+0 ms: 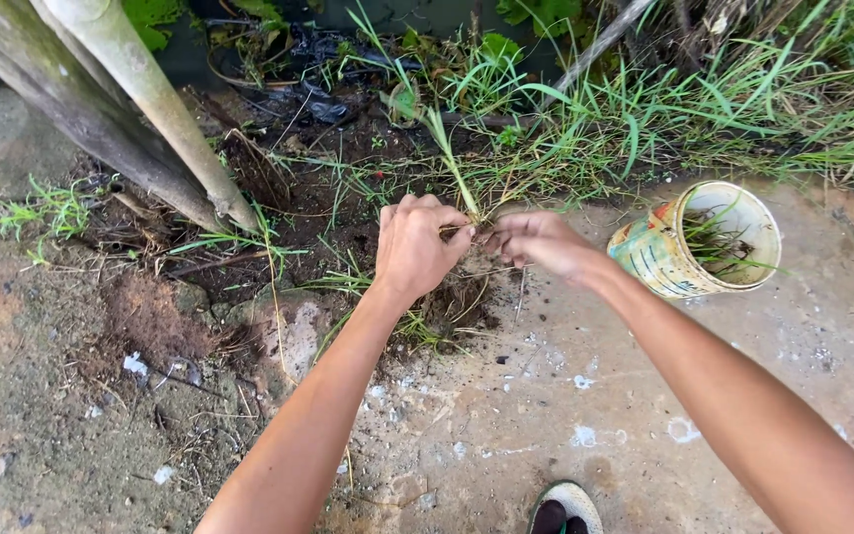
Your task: Pulling weeds and grass from potted plants and placing them in a bucket.
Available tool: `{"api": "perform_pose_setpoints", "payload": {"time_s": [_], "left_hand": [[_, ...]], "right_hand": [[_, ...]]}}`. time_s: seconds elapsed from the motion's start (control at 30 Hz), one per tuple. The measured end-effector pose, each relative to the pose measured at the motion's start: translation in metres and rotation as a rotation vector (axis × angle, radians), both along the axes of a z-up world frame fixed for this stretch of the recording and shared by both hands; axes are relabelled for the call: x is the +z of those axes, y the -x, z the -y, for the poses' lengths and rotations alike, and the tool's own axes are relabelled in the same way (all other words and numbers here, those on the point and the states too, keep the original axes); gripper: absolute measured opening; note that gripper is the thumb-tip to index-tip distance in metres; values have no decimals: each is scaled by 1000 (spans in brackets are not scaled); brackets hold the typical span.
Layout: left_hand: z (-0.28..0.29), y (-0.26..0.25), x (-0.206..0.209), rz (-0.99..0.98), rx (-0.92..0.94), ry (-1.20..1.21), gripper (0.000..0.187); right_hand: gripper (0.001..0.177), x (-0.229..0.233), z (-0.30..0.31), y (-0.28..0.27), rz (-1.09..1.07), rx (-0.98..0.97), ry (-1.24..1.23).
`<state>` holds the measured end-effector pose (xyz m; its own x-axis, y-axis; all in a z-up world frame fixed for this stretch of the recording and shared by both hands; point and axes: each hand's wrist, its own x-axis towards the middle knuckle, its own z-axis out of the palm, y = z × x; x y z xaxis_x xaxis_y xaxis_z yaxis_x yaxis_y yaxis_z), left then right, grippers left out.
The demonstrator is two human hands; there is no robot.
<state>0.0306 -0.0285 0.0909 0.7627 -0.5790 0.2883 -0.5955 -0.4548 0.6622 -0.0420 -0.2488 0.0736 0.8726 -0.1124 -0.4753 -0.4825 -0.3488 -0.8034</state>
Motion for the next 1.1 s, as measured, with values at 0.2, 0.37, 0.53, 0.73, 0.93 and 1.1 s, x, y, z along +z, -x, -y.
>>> {"api": "perform_pose_setpoints", "payload": {"time_s": [0.2,0.37,0.53,0.73,0.93,1.1], "left_hand": [[38,17,21,52,-99,-24,15],[97,35,51,94,-187,20,14],[164,52,69,53,-229,66,19],[251,77,75,111,-278,64,15],[309,95,66,46,-375,-49,18],[319,104,68,-84,-458,-396,18]], "right_hand": [[26,51,33,11,58,5,72],[23,94,76,29,122,-104,221],[21,116,142,71,276,-174,250],[19,117,207,122,423,-270,534],[15,81,242,150,442,-418,752],[13,25,263,160,523,-466,685]]}}
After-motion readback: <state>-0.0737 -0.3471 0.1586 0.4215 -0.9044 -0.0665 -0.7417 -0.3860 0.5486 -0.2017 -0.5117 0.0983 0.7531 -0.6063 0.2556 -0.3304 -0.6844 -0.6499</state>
